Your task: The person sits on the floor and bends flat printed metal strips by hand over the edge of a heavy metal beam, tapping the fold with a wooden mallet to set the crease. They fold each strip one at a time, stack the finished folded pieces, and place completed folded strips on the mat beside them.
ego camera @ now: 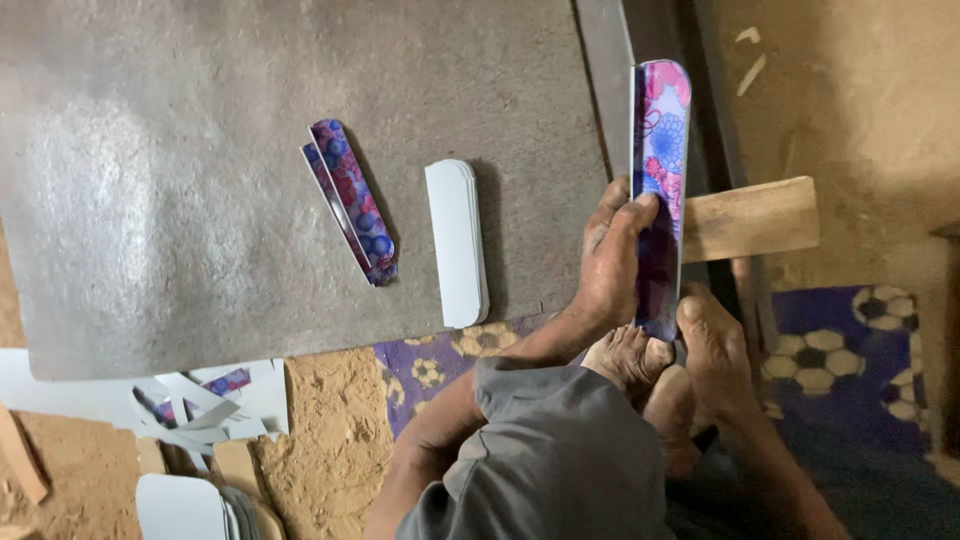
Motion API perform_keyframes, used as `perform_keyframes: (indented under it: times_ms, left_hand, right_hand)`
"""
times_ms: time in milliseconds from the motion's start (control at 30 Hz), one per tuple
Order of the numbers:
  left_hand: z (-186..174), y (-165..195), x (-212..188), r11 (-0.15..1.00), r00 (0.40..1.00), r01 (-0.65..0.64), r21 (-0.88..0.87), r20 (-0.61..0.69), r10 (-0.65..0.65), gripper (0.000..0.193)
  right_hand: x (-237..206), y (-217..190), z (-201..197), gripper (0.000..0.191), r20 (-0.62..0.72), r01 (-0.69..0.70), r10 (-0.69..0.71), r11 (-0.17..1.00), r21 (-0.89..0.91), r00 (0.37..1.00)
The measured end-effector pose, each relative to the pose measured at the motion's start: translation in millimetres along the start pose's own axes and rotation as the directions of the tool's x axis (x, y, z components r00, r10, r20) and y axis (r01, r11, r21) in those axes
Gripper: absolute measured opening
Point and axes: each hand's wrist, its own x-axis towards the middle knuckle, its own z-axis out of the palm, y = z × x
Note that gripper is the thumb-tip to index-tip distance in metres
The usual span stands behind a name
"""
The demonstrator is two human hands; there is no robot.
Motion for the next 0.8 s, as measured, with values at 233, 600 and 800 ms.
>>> perform_keyframes:
  times_ms: [233, 600, 800]
  left_hand:
    - [-2, 4, 1, 0.954, 0.981, -0.149, 0.260, -0.080, 0.175, 0.039]
    - [-3, 28, 8, 0.984, 0.981, 0.170, 0.059, 0.089, -0.175, 0.040]
    - [-8, 26, 23, 0.994, 0.989, -0.047, 0.099, -0.133, 0.060, 0.041]
  right_hand:
    - [-2, 0, 30, 0.051, -0.026, 0.176, -0.185, 0.963, -0.202, 0.982]
    - [3, -22, 50, 0.040, -0.302, -0.074, 0.026, 0.986, -0.147, 0.953]
    - [10, -39, 43, 0.043, 0.040, 0.297, -0.295, 0.947, -0.123, 0.955]
